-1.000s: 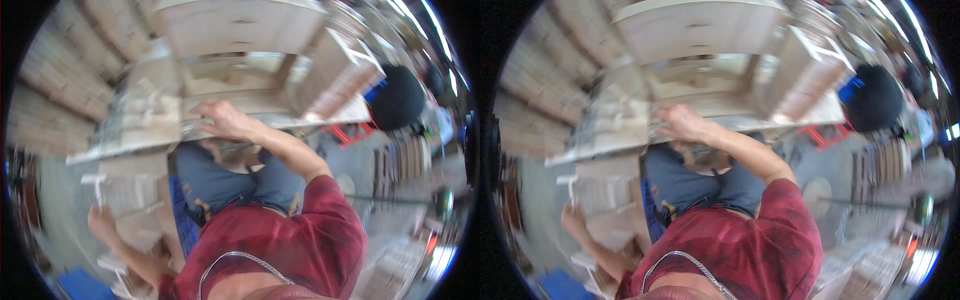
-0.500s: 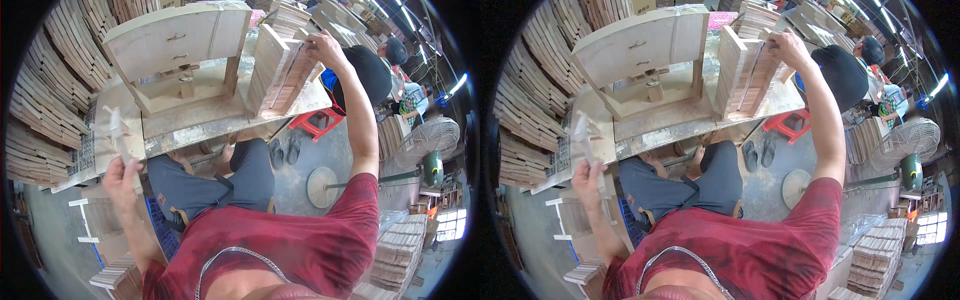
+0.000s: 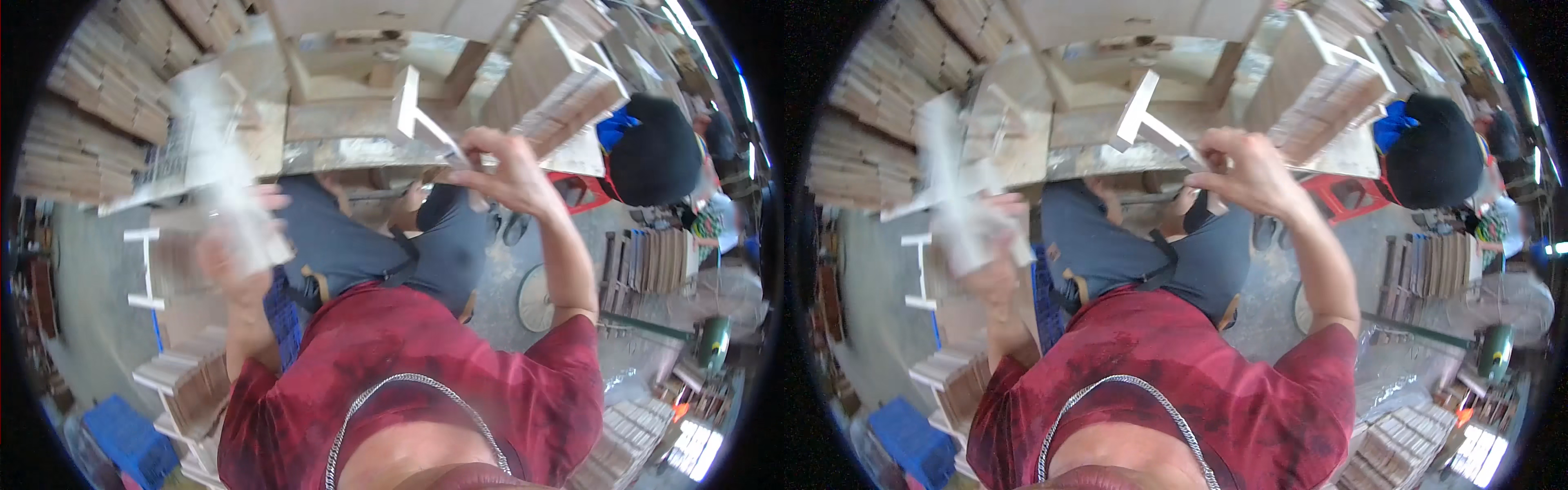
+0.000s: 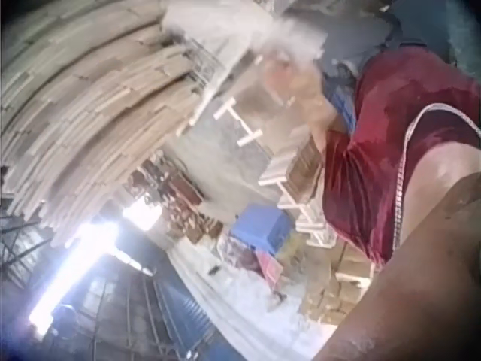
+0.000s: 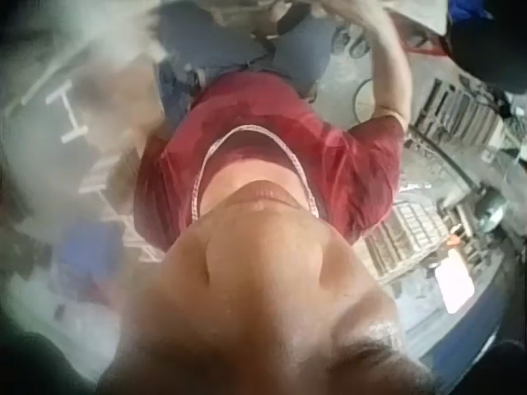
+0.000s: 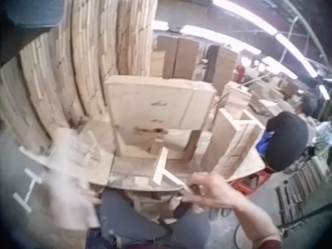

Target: Assembling wooden cross-shaped frame components in a furniture manufacturing workshop.

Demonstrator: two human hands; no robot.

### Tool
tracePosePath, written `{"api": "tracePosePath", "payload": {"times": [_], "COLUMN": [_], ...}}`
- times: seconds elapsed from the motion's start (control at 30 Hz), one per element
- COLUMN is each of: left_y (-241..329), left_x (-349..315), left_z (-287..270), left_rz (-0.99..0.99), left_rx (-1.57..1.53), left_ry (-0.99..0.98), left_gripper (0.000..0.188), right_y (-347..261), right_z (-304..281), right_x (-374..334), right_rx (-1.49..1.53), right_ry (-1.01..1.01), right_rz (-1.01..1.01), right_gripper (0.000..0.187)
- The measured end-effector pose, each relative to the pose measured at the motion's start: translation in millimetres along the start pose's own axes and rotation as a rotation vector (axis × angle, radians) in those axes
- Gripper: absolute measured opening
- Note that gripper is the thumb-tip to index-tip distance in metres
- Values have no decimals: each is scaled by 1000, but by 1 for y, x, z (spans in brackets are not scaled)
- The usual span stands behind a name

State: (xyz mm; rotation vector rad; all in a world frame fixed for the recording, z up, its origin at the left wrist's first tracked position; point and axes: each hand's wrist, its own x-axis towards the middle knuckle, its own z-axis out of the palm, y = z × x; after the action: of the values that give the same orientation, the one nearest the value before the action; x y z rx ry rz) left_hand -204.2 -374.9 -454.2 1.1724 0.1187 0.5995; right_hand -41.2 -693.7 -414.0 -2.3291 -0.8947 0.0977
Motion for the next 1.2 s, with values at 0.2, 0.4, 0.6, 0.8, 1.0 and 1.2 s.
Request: {"api": "tracePosePath", "payload": {"times": [0.2, 0.4, 0.6, 0.8, 1.0, 1.2], "left_y": [-38, -66, -100, -130, -142, -150], "left_x": [-1, 25, 45, 68, 74, 81], "left_z": [16, 25, 26, 30, 37, 45], "left_rz": [26, -260, -528, -722, -726, -684], "left_rx": [804, 732, 398, 183, 159, 49], "left_ry": [-502, -550, -665, -716, -721, -677], "left_gripper": [24, 26, 25, 25, 27, 30], "right_y": [8, 19, 27, 37, 49, 55], "right_z": [108, 134, 135, 128, 132, 136], "right_x": [22, 12, 10, 18, 21, 25], "right_rx": [611, 737, 879, 897, 1047, 1159], "right_ry": [-262, -188, -102, -223, -201, -137], "right_rz": [191, 220, 169, 311, 366, 332], "right_gripper": [31, 38, 33, 25, 21, 17]}}
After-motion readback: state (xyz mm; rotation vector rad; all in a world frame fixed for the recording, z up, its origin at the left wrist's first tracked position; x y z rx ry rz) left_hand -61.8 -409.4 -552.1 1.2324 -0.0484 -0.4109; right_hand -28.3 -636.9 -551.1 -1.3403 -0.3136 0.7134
